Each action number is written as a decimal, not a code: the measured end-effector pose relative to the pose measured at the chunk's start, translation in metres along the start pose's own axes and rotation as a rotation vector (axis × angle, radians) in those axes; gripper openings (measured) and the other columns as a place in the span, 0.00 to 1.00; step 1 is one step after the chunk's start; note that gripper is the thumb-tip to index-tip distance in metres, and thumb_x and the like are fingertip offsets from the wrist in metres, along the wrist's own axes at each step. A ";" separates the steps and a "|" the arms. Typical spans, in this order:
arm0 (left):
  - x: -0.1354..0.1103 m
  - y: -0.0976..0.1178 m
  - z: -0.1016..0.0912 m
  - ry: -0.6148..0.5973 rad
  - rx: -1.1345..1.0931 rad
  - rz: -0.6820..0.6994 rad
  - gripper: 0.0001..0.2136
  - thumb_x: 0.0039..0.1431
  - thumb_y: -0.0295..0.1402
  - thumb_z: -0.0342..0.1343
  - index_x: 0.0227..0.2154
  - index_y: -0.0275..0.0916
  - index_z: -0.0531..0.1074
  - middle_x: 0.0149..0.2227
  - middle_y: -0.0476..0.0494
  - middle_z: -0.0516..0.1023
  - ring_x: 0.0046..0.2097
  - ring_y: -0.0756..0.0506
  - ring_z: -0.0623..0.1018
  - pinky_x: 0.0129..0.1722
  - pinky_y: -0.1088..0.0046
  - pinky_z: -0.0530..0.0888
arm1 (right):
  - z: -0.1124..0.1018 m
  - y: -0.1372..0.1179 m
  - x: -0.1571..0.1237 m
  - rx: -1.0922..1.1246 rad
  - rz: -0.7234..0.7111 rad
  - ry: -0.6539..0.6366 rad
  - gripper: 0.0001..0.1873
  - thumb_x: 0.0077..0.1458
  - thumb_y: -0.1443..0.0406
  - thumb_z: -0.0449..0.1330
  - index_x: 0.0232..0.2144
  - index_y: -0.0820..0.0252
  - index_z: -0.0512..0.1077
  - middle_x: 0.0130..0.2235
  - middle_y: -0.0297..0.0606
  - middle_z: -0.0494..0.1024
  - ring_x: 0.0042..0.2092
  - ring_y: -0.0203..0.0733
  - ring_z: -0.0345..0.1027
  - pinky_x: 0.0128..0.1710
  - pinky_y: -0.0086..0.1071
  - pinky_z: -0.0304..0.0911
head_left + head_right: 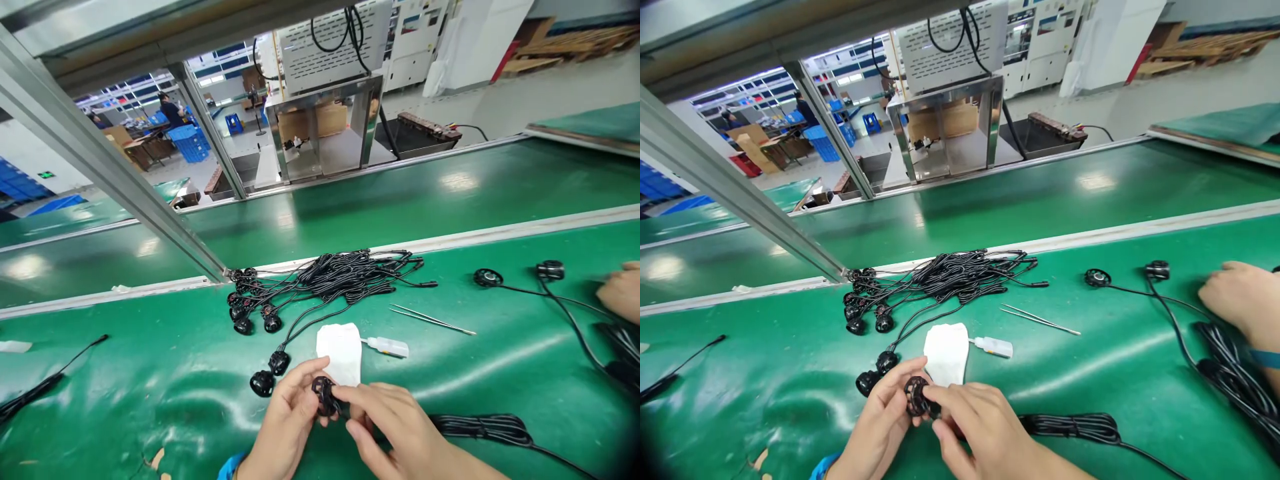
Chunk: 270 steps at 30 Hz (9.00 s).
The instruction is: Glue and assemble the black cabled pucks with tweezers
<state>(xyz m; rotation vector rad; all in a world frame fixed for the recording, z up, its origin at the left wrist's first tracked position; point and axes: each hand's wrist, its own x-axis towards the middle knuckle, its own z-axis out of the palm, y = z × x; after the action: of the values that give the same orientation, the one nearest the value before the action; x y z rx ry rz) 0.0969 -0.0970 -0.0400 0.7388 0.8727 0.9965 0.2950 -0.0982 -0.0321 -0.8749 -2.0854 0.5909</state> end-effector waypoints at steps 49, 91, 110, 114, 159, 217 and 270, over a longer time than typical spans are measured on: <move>0.000 0.004 0.005 0.052 0.027 -0.126 0.15 0.63 0.39 0.60 0.49 0.39 0.78 0.37 0.41 0.80 0.33 0.49 0.74 0.32 0.75 0.69 | 0.003 0.014 -0.002 -0.177 0.043 0.106 0.05 0.63 0.71 0.56 0.34 0.58 0.69 0.30 0.33 0.71 0.31 0.36 0.65 0.32 0.30 0.56; 0.000 -0.002 0.008 0.046 0.189 -0.067 0.11 0.61 0.29 0.58 0.47 0.39 0.75 0.42 0.40 0.85 0.37 0.48 0.76 0.36 0.75 0.69 | 0.016 0.006 -0.003 -0.223 0.017 0.040 0.13 0.66 0.68 0.51 0.29 0.59 0.68 0.27 0.33 0.71 0.25 0.34 0.61 0.26 0.30 0.55; -0.003 0.000 0.012 0.069 0.386 0.003 0.12 0.61 0.32 0.57 0.47 0.39 0.76 0.45 0.38 0.84 0.46 0.41 0.80 0.42 0.69 0.74 | 0.023 0.007 -0.009 -0.294 0.054 0.041 0.13 0.65 0.68 0.50 0.26 0.58 0.65 0.25 0.31 0.67 0.24 0.34 0.58 0.27 0.31 0.51; -0.002 0.000 0.014 0.086 0.413 0.018 0.09 0.61 0.34 0.59 0.42 0.38 0.77 0.41 0.40 0.84 0.43 0.41 0.80 0.43 0.69 0.74 | 0.023 0.006 -0.008 -0.291 0.044 0.057 0.14 0.65 0.68 0.50 0.25 0.58 0.65 0.24 0.31 0.68 0.24 0.34 0.59 0.26 0.31 0.51; -0.011 -0.012 0.008 0.038 0.509 0.080 0.20 0.66 0.38 0.55 0.60 0.45 0.70 0.57 0.37 0.78 0.49 0.40 0.79 0.52 0.64 0.75 | 0.023 0.015 -0.007 -0.200 -0.083 0.188 0.06 0.63 0.73 0.55 0.36 0.60 0.70 0.25 0.32 0.69 0.26 0.35 0.60 0.27 0.29 0.56; -0.007 0.004 0.014 0.057 0.377 0.028 0.10 0.58 0.33 0.65 0.41 0.39 0.73 0.36 0.46 0.79 0.39 0.47 0.77 0.40 0.74 0.72 | 0.006 0.011 0.000 0.010 0.112 0.057 0.05 0.64 0.67 0.57 0.37 0.56 0.74 0.33 0.35 0.76 0.31 0.36 0.71 0.31 0.27 0.65; 0.003 -0.007 0.010 0.011 0.071 -0.065 0.11 0.58 0.33 0.66 0.42 0.39 0.73 0.40 0.43 0.79 0.44 0.44 0.78 0.47 0.66 0.74 | -0.033 0.056 0.005 -0.053 0.369 0.297 0.11 0.58 0.58 0.63 0.43 0.55 0.76 0.43 0.40 0.80 0.44 0.46 0.75 0.43 0.39 0.72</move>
<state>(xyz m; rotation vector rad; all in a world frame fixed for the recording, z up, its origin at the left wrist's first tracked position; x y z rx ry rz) 0.1096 -0.0983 -0.0419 0.7606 0.9396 0.9162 0.3404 -0.0540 -0.0467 -1.3091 -1.6905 0.5577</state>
